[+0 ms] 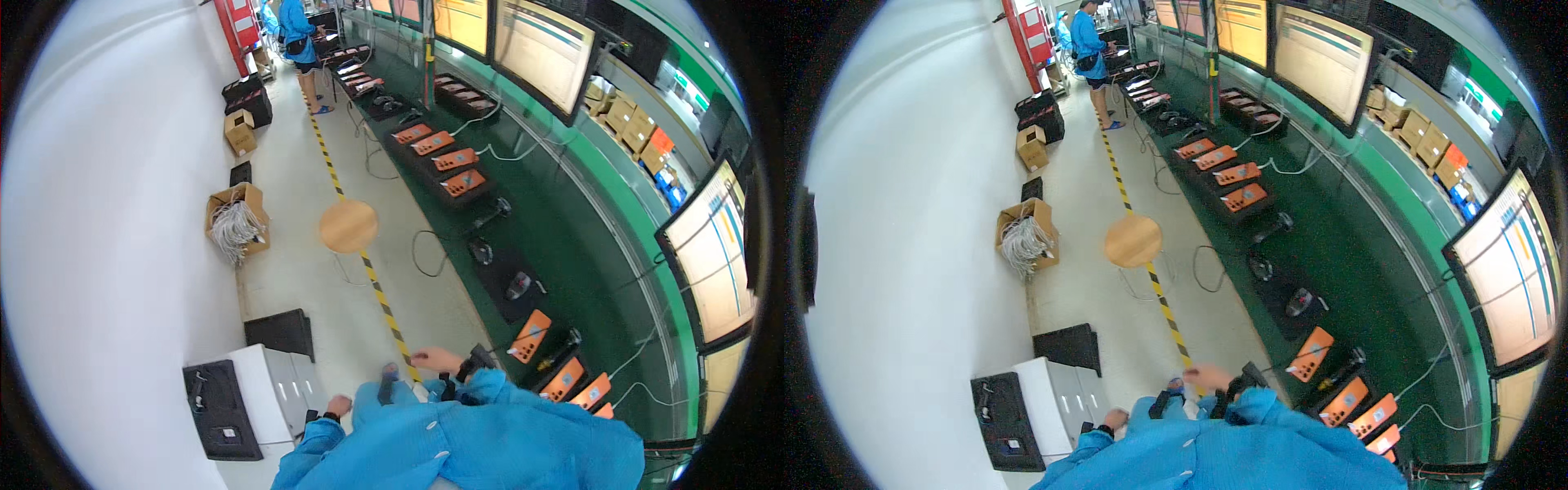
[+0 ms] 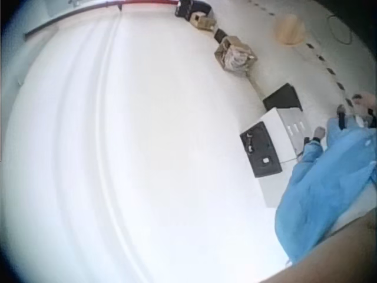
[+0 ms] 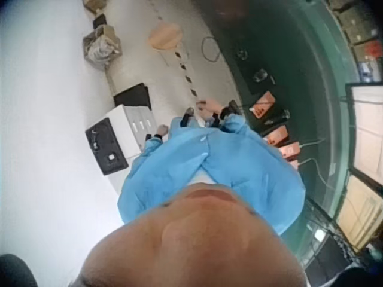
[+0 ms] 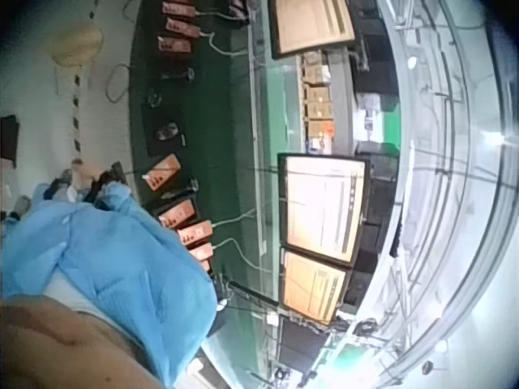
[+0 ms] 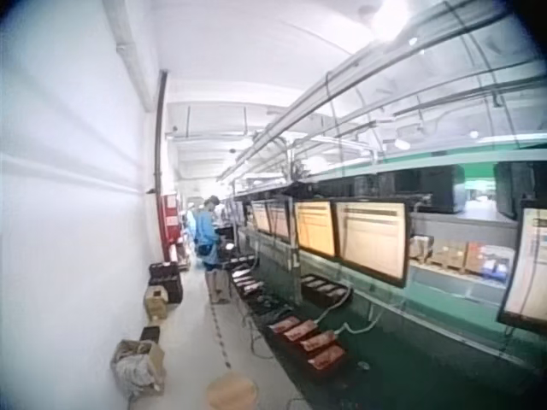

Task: Scanning barcodes and checking functionalities on several mobile phones at a testing station.

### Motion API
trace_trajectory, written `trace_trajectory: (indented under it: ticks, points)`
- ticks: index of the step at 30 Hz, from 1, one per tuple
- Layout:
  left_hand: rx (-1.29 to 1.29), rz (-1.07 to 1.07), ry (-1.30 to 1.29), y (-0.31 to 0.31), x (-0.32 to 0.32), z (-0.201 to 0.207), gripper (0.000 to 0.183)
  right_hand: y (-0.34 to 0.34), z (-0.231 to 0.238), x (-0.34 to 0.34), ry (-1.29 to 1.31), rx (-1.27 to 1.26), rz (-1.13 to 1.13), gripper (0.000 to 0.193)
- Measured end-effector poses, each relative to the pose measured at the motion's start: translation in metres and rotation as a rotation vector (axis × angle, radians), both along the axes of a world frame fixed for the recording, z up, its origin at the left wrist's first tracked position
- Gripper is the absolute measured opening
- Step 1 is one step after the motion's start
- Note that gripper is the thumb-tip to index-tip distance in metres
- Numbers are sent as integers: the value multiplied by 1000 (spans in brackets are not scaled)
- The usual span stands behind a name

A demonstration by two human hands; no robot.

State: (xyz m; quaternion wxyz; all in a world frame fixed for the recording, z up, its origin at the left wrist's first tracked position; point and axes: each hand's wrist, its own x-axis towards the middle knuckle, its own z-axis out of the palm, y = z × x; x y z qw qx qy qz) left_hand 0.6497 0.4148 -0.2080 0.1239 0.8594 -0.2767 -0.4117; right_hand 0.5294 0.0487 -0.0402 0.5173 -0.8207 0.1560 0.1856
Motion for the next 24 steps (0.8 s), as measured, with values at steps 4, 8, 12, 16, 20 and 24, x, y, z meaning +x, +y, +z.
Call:
trace_trajectory:
  ticks: [4,8,12,16,20,24]
  points:
    - [-395,588,-44,-58,104,23,28,-66,1,133,-106,300,-273,37]
    - [-618,723,277,-146,147,67,30,-156,31,237,-375,369,-711,27]
    - [-438,457,586,-213,185,94,31,-292,13,307,-692,296,-1016,25]
    - [-392,455,527,-233,231,87,36,-399,0,323,-609,-111,-1078,32]
    - [-272,774,559,-253,283,99,35,-473,-18,327,-345,-874,-1196,36]
    - [-393,326,364,-267,358,80,33,-538,-58,315,-186,-703,-1318,49]
